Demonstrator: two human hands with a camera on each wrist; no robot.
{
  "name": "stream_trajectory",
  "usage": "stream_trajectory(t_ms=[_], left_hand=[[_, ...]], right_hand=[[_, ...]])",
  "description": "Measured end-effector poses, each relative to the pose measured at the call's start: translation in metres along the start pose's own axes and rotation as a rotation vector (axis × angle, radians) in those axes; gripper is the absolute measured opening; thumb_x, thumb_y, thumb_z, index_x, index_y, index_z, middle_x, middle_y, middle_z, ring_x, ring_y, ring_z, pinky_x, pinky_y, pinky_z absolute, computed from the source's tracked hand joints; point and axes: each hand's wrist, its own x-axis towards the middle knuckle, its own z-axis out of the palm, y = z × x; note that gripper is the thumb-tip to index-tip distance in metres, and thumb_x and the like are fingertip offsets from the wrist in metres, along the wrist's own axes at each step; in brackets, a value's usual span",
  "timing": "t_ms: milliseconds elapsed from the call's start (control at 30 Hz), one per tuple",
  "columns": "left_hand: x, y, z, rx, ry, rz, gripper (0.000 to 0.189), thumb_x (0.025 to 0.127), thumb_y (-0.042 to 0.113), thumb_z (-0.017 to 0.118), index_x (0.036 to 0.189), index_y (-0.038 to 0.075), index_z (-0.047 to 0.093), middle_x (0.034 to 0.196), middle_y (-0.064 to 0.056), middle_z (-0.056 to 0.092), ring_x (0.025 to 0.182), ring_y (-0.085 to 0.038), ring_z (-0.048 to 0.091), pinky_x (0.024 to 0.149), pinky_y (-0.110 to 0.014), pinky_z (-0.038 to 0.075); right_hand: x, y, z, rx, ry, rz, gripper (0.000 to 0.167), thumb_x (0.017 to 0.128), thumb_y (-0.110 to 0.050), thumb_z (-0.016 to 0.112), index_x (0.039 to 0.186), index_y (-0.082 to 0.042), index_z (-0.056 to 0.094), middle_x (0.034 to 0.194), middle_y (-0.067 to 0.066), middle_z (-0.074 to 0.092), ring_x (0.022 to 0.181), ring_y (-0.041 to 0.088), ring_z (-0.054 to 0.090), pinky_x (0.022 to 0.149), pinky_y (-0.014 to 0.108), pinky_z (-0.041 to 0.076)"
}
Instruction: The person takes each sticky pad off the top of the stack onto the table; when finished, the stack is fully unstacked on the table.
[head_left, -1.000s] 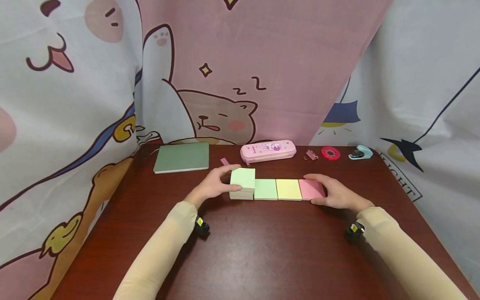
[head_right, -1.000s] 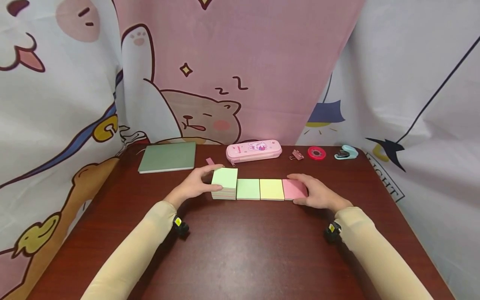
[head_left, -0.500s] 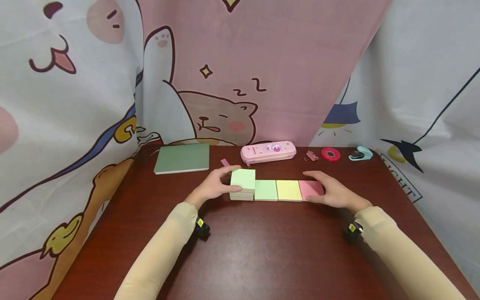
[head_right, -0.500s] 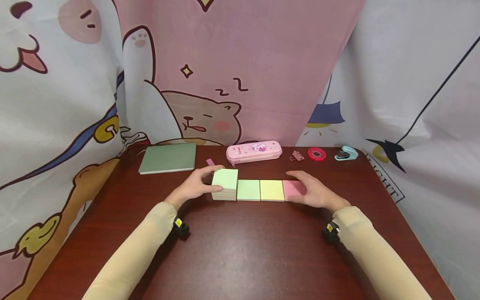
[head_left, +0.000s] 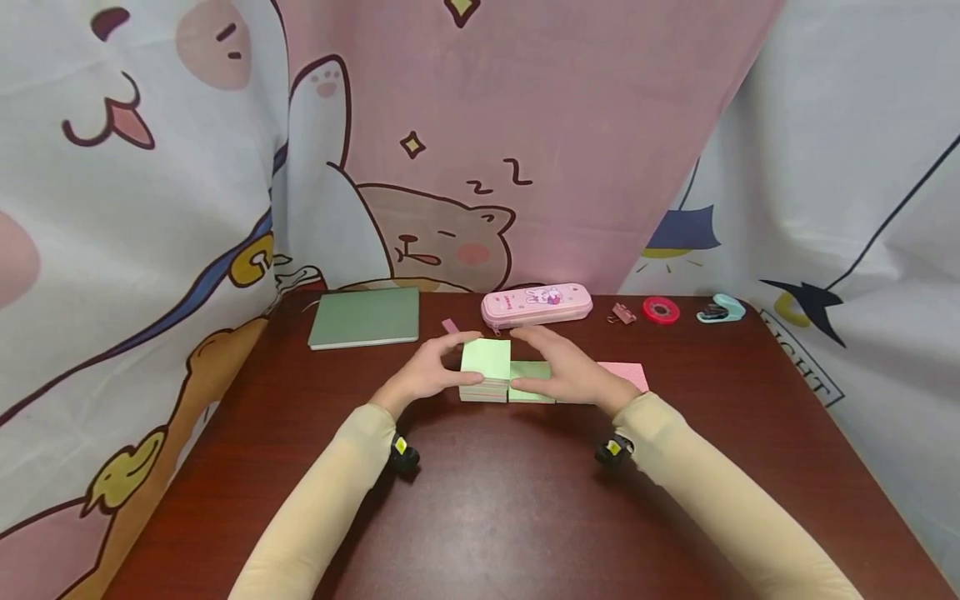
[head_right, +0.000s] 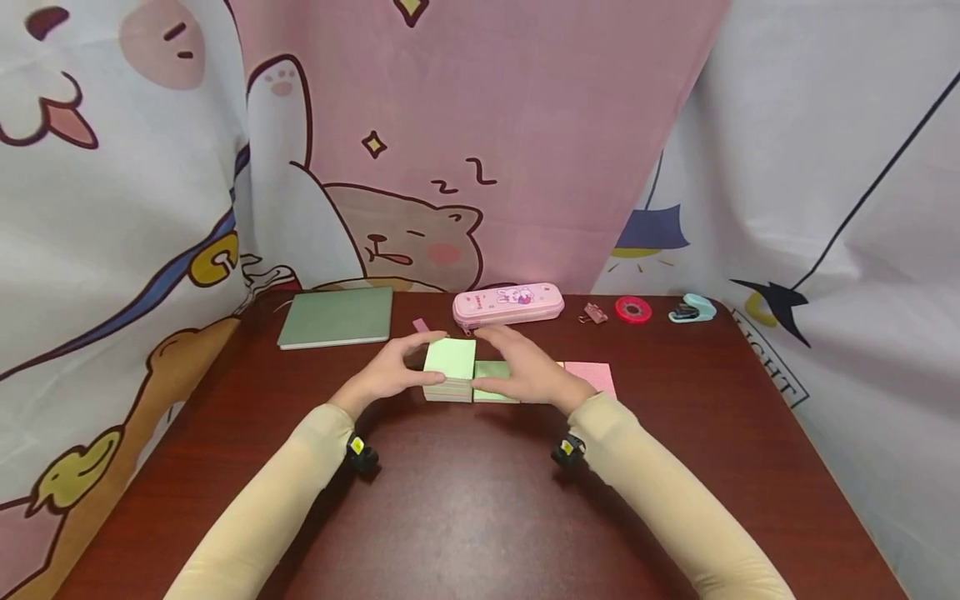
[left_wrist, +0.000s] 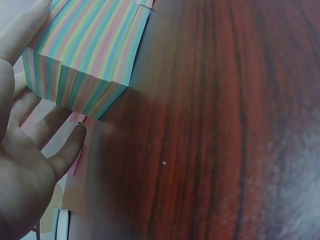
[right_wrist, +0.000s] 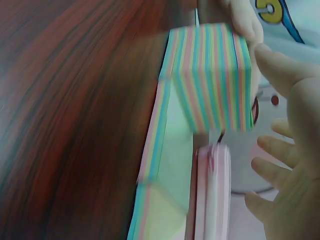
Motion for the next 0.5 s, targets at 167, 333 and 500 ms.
stream_trajectory(t_ms=[167,333,500], left_hand=[[0.001,-0.003,0.001,-0.018,-0.013,0.042,0.077,0.087,0.02,0.089,0.154,0.01,0.052,0.143,-0.004,0.065,0.132,-0.025,0.061,0.111,-0.048,0.05],[0.002,-0.003,0.0,-0.041,-0.03,0.048,0.078,0.088,0.014,0.087,0.156,0.01,0.049,0.143,-0.005,0.064,0.131,-0.026,0.061,0.112,-0.046,0.049],[0.0,-0.002,-0.002,-0.033,-0.042,0.021,0.083,0.086,0.017,0.089,0.156,0.005,0.047,0.143,-0.008,0.063,0.132,-0.029,0.059,0.113,-0.05,0.048]], right_hand=[[0.02,-0.014,0.013,-0.02,-0.041,-0.017,0.087,0.086,-0.045,0.087,0.151,0.002,0.051,0.149,0.017,0.056,0.139,0.031,0.052,0.117,0.05,0.042],[0.027,-0.018,0.017,-0.032,-0.059,-0.009,0.084,0.086,-0.04,0.089,0.148,0.004,0.053,0.141,0.018,0.059,0.127,0.03,0.058,0.109,0.047,0.049],[0.018,-0.014,0.007,-0.03,-0.037,0.014,0.081,0.086,-0.036,0.089,0.148,0.001,0.054,0.144,0.016,0.058,0.131,0.029,0.056,0.112,0.049,0.047]])
